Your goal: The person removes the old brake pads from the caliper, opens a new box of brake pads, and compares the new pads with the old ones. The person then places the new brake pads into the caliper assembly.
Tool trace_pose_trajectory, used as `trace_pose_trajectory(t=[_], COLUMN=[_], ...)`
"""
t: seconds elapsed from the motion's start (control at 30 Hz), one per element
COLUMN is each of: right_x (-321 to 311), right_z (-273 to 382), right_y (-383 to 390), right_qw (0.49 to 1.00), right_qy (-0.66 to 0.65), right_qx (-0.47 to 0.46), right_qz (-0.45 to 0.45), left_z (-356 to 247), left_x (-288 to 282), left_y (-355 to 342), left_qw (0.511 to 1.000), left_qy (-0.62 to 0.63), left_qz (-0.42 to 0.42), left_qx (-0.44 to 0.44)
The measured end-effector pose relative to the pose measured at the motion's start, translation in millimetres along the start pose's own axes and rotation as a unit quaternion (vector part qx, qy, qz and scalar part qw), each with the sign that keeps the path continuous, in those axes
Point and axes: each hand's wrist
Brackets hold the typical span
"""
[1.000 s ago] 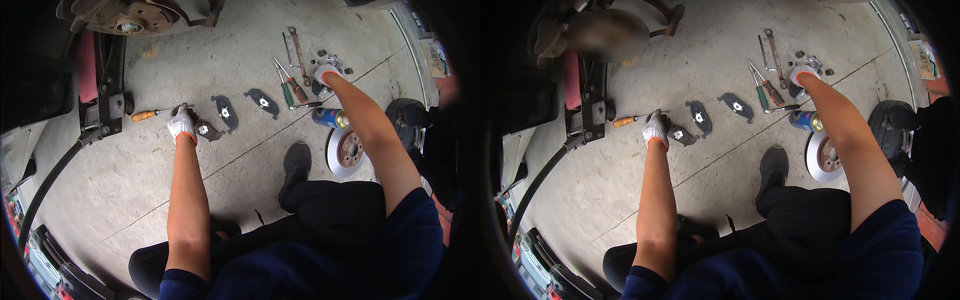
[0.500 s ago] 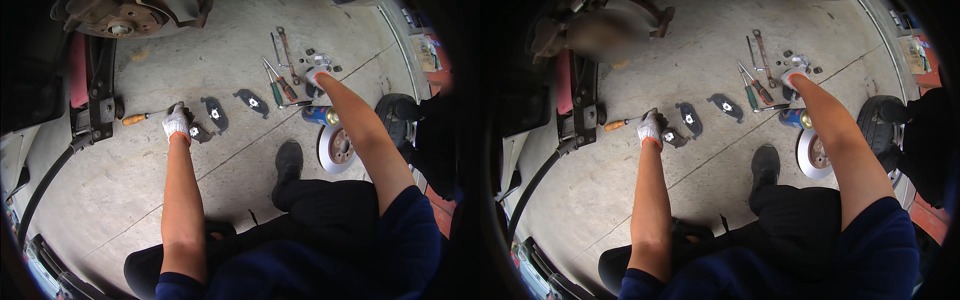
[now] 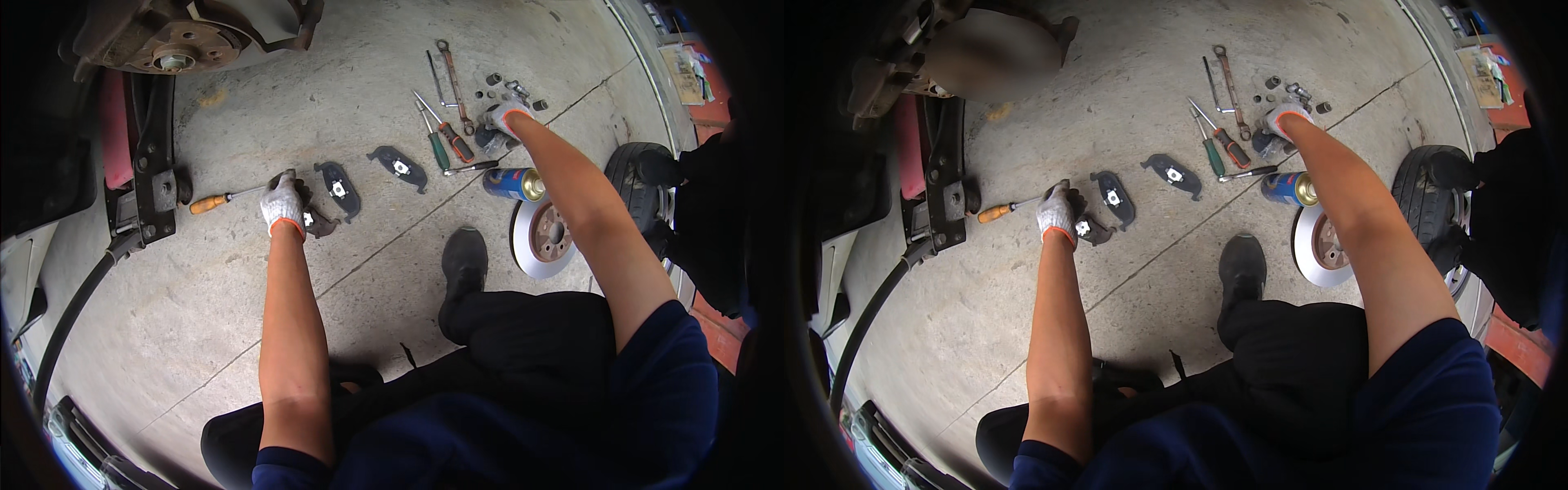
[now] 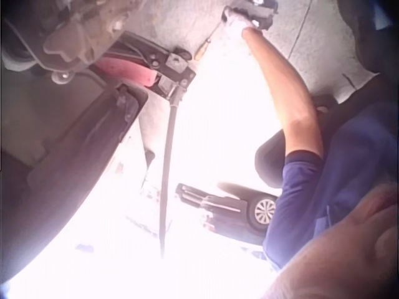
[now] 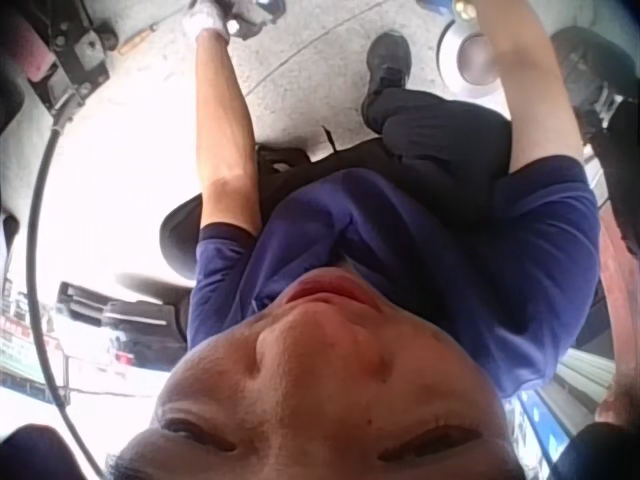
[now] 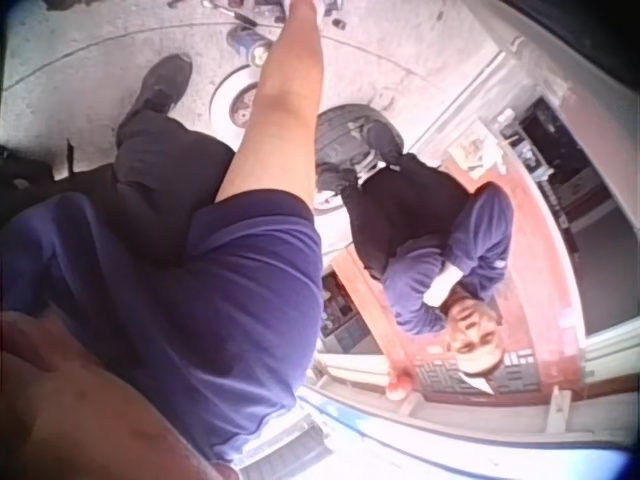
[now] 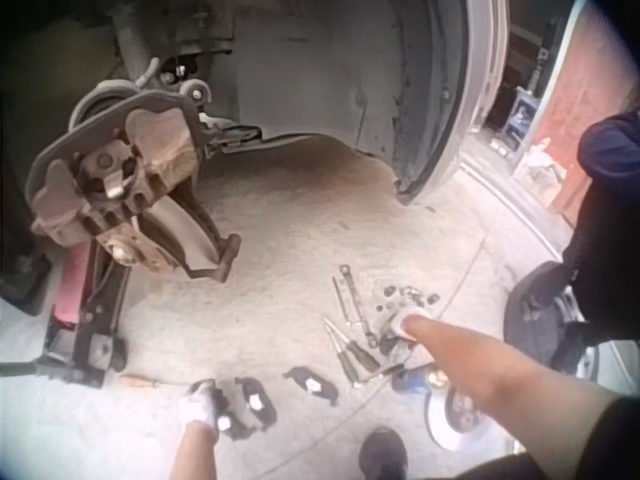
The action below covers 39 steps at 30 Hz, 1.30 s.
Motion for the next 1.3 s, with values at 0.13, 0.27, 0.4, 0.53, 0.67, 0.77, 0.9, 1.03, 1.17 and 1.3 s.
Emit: trace_pose_trajectory(t=[0.13,0.27,0.4,0.53,0.67,0.77,0.9,1.03,1.17,1.3], right_x=[10,13,7,12,7,-8,-10,-9,13,18], right_z=[11,5,-18,-1,8,16,44,19,21,15], right_y=[16,12,-21,-3,13,44,66,40,50,46], right_qw=[0.998,0.997,0.993,0.993,0.998,0.946,0.883,0.811,0.788,0.787], right_qy=[-0.065,-0.067,-0.118,-0.12,-0.054,0.284,0.417,0.537,0.569,0.564], right_qx=[-0.015,-0.03,-0.018,0.008,0.014,-0.035,-0.145,-0.216,-0.198,-0.2], right_qz=[0.018,-0.03,0.008,0.014,-0.02,-0.152,-0.162,-0.087,-0.126,-0.148], left_z=[5,5,3,5,7,3,4,-1,-4,-6], left_x=[-7,-6,-5,-15,-20,-21,-30,-26,-42,-49], left_y=[-4,1,1,-1,-1,3,-3,-6,-12,-16], left_qw=[1.0,1.0,1.0,1.0,1.0,1.0,1.0,0.999,0.996,0.989], left_qy=[-0.004,0.007,0.01,0.009,0.02,0.006,0.01,0.026,0.024,0.085], left_qz=[-0.002,0.004,0.011,0.002,0.014,0.001,-0.007,-0.017,-0.07,-0.105], left_qx=[-0.003,-0.01,-0.012,-0.015,-0.014,-0.011,-0.017,-0.015,0.039,0.051])
Point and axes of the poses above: each hand's wrist, its own y-axis away from the middle knuckle, its own x-axis out of the palm, z = x × y, and after that the axes turned 12 degrees about z, right-handed
